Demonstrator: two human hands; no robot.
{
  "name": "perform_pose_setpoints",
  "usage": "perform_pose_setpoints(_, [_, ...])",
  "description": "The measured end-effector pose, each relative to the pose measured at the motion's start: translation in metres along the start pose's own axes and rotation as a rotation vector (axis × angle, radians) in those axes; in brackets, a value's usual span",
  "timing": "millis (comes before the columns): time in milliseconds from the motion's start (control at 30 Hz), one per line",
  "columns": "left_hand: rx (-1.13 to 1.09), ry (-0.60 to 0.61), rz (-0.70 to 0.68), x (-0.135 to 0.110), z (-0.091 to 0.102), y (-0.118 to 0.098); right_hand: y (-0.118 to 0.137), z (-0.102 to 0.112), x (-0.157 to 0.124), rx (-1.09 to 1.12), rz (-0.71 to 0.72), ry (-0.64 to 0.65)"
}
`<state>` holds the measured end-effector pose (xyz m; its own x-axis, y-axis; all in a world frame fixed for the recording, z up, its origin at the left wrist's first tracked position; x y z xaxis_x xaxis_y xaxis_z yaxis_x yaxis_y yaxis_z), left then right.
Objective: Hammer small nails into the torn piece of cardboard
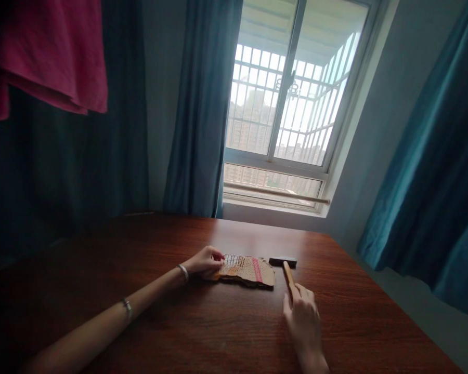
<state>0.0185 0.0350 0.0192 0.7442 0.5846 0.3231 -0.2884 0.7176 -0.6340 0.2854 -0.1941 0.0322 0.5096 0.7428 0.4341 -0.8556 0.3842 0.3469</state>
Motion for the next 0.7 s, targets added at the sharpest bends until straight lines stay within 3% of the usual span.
perform_pose_setpoints(133, [0.073,0.037,-0.036,0.002,0.013,0.004,0.039,-0.014,0.039,0.282,0.182,0.175])
perform_pose_setpoints(333, [0.128,0.079,-0.114,-0.001,0.012,-0.003,0.075,-0.068,0.093,0.329,0.274,0.4])
perform_pose_setpoints(500, [0.101,0.155,-0.127,-0.002,0.003,-0.006,0.086,-0.096,0.105,0.275,0.31,0.541])
perform_pose_setpoints(700, [0.028,0.204,-0.08,0.004,0.006,-0.013,0.089,-0.093,0.105,0.204,0.314,0.64])
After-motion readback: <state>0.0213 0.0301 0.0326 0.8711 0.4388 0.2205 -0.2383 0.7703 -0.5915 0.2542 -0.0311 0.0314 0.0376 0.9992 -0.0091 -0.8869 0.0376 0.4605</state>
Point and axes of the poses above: each hand's wrist, its own x-axis towards the middle knuckle, its own z-axis out of the back of the hand, y = z × x, the point moved 2 cm from there along x, towards the middle knuckle, and after that the axes turned 13 degrees about -z, right-handed, at the moved point
